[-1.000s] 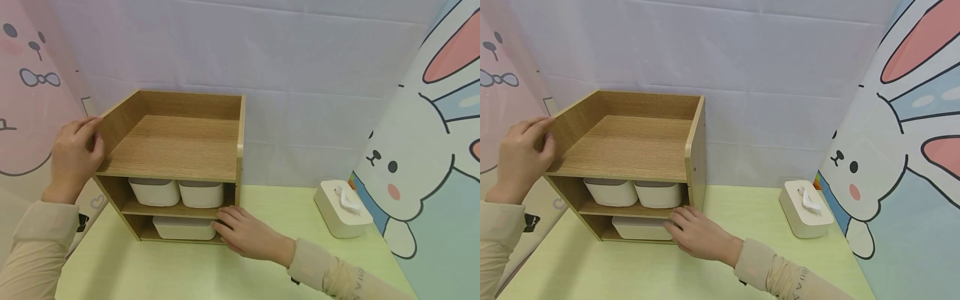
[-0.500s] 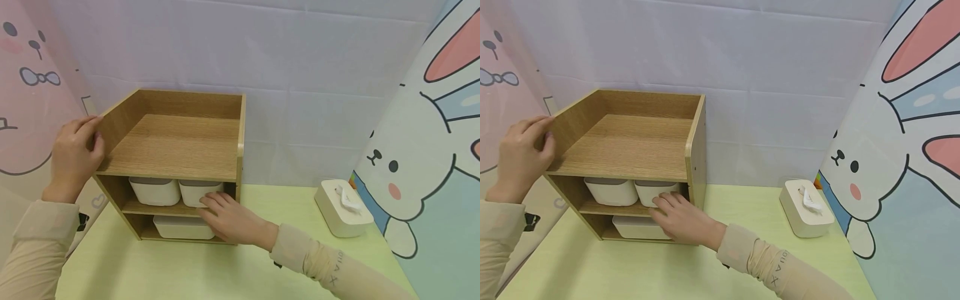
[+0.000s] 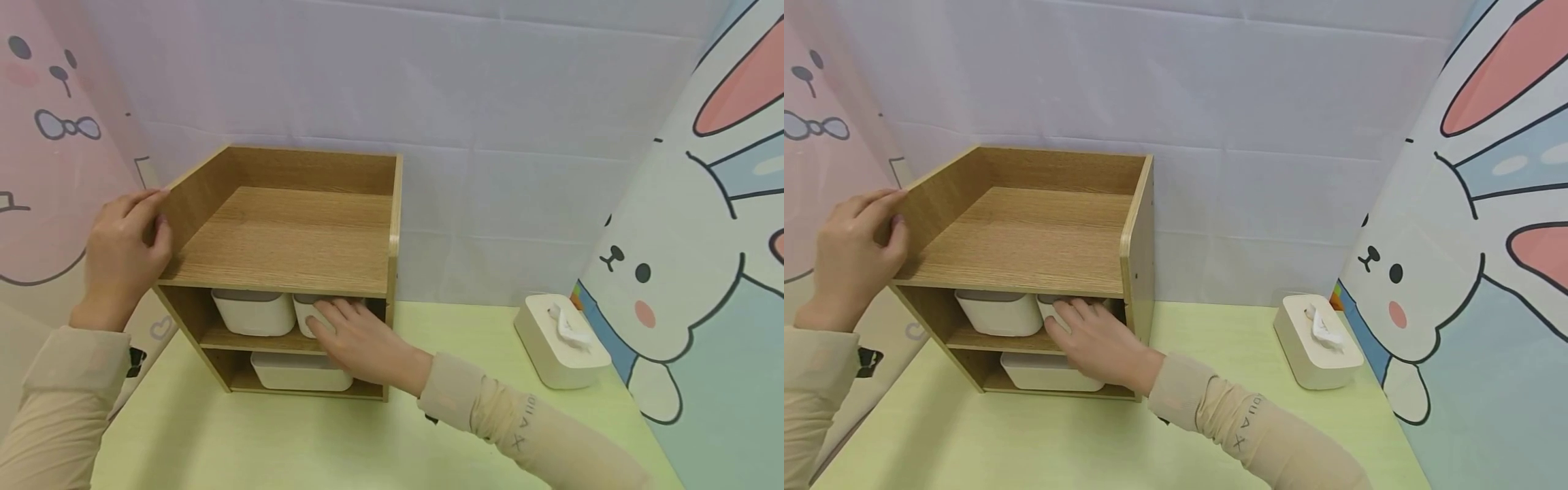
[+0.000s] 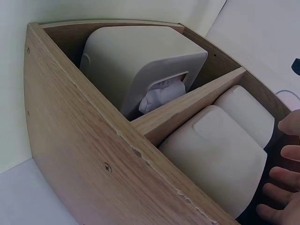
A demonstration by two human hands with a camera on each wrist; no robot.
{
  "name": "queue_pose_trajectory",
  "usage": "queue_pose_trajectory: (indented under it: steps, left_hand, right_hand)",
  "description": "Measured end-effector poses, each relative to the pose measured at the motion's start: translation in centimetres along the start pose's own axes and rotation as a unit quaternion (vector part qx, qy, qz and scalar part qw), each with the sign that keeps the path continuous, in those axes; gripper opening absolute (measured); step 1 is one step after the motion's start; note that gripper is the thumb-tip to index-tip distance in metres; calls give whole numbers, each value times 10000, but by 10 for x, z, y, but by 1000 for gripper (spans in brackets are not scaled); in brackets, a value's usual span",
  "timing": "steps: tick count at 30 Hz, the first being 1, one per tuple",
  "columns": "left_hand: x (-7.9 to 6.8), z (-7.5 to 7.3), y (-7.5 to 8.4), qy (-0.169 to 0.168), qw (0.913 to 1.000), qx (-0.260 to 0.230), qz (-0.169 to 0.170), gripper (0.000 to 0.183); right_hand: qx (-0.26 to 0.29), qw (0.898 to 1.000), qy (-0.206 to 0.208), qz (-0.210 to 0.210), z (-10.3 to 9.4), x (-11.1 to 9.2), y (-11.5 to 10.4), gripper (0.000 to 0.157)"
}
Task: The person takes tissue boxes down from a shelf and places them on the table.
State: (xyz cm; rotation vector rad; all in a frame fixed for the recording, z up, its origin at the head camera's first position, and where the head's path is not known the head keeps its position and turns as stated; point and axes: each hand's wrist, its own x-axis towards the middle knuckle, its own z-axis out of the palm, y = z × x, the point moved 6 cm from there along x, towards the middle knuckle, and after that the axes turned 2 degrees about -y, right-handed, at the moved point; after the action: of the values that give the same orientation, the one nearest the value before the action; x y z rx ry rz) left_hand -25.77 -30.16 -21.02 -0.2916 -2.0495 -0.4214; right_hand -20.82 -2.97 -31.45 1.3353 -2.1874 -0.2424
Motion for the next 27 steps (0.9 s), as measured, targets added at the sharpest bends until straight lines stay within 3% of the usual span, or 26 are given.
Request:
queue_pose_trajectory:
  steps: [15,27]
  left_hand:
    - [0,0,-1,-55,10000,14,4,32]
    - [0,0,0,-74,10000,10,-8,31]
  right_hand:
    - [45,9954,-610,734,19,17,16,39]
    - [-508,9921,-813,811,25,18,18,51]
